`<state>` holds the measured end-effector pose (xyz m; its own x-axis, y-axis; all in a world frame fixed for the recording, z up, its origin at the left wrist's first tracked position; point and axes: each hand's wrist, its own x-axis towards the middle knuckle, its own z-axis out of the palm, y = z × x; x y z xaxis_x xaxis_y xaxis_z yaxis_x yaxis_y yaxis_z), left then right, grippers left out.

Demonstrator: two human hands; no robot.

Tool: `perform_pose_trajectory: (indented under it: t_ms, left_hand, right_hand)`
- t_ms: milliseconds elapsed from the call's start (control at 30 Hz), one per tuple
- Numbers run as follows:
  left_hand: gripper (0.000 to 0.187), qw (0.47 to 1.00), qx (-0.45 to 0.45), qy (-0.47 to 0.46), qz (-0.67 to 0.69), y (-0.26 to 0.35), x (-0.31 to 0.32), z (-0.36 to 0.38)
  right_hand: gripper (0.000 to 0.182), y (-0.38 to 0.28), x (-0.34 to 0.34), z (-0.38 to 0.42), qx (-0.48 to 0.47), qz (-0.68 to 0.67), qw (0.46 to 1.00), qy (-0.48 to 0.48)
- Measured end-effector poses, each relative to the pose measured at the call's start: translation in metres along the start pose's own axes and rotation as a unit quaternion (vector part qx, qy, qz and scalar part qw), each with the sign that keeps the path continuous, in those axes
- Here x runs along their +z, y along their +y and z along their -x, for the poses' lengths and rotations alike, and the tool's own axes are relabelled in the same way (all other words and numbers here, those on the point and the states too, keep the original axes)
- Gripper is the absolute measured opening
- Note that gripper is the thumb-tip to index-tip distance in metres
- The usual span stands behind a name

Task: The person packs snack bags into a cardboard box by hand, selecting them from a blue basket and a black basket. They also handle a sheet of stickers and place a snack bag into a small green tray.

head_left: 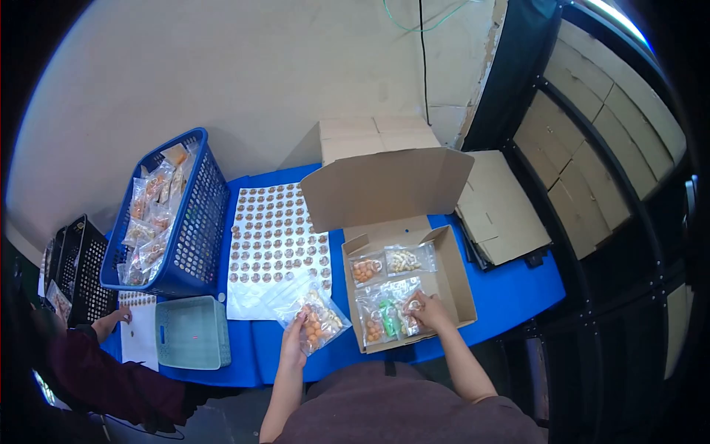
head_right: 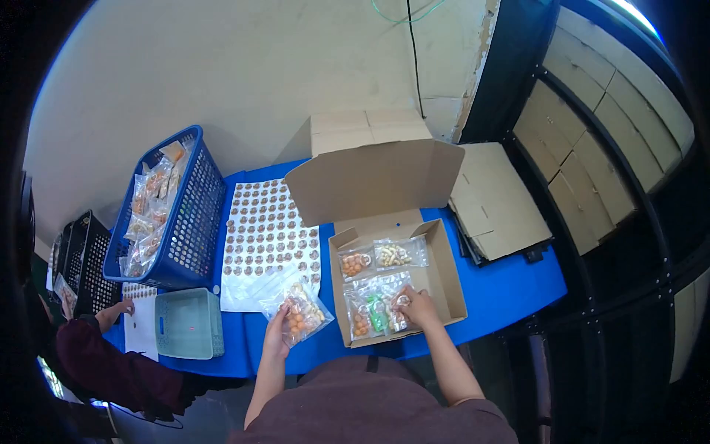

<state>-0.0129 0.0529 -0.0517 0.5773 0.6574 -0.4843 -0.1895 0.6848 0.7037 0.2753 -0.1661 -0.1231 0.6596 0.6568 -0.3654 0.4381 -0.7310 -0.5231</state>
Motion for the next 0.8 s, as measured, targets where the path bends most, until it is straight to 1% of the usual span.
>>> perform_pose_trajectory:
  t_ms: [33, 100, 167, 233, 300, 367, 400, 467, 500, 567, 600, 667, 700, 733, 767, 800]
  left_hand:
    - [0.039, 1.0, 0.0, -0.006, 0.005, 0.0, 0.004, -0.001]
    - [0.038, 1.0, -0.009, -0.014, 0.011, 0.003, 0.007, 0.003]
    - [0.037, 1.0, -0.006, -0.003, 0.001, 0.001, 0.003, 0.002]
    - [0.036, 1.0, -0.015, 0.014, 0.004, 0.004, 0.008, 0.006]
    - [0.036, 1.0, -0.003, 0.02, 0.003, 0.002, 0.003, 0.005]
    - [0.036, 1.0, 0.007, 0.024, 0.001, 0.001, -0.001, 0.004]
    - [0.036, 1.0, 0.005, 0.019, 0.007, 0.001, -0.003, 0.004]
    - [0.036, 1.0, 0.002, 0.014, 0.011, 0.0, -0.004, 0.004]
    - [0.036, 1.0, 0.003, 0.013, 0.016, -0.001, -0.004, 0.003]
    - [0.036, 1.0, 0.002, 0.013, 0.02, -0.002, -0.003, 0.005]
    - [0.036, 1.0, -0.002, 0.004, 0.001, -0.002, 0.0, 0.006]
    - [0.036, 1.0, -0.006, -0.004, -0.018, 0.001, 0.008, 0.008]
    - [0.036, 0.998, -0.024, -0.027, -0.055, 0.003, 0.013, 0.01]
    - [0.036, 0.994, -0.043, -0.05, -0.091, 0.002, 0.017, 0.012]
    - [0.036, 0.993, -0.044, -0.051, -0.093, -0.002, 0.017, 0.01]
    - [0.036, 0.989, -0.057, -0.069, -0.119, -0.008, 0.015, 0.006]
  right_hand:
    - [0.08, -0.004, -0.002, 0.0, 0.034, 0.021, 0.999, 0.009]
    - [0.08, -0.006, -0.008, 0.002, 0.033, 0.046, 0.998, -0.006]
    - [0.077, -0.005, -0.003, -0.005, 0.028, 0.072, 0.997, -0.021]
    - [0.076, 0.0, -0.004, -0.01, 0.031, 0.051, 0.998, -0.022]
    - [0.075, 0.007, 0.004, -0.015, 0.034, 0.031, 0.999, -0.025]
    - [0.067, 0.009, 0.014, -0.013, 0.082, 0.123, 0.987, 0.067]
    - [0.067, 0.008, 0.013, -0.012, 0.082, 0.122, 0.987, 0.067]
    - [0.068, 0.006, 0.011, -0.009, 0.101, 0.101, 0.989, 0.027]
    - [0.068, 0.008, 0.013, -0.009, 0.101, 0.101, 0.989, 0.026]
    - [0.064, 0.013, 0.018, -0.01, 0.045, 0.146, 0.982, 0.11]
    - [0.064, 0.0, 0.011, -0.006, 0.044, 0.145, 0.982, 0.11]
    - [0.059, -0.033, -0.005, 0.001, -0.054, 0.025, 0.984, 0.171]
    - [0.059, -0.05, -0.01, 0.005, -0.053, 0.023, 0.984, 0.17]
    - [0.055, -0.067, -0.014, 0.009, -0.074, -0.129, 0.988, 0.046]
    - [0.052, -0.083, -0.015, 0.015, -0.093, -0.278, 0.953, -0.078]
    - [0.052, -0.097, -0.011, 0.024, -0.093, -0.28, 0.953, -0.077]
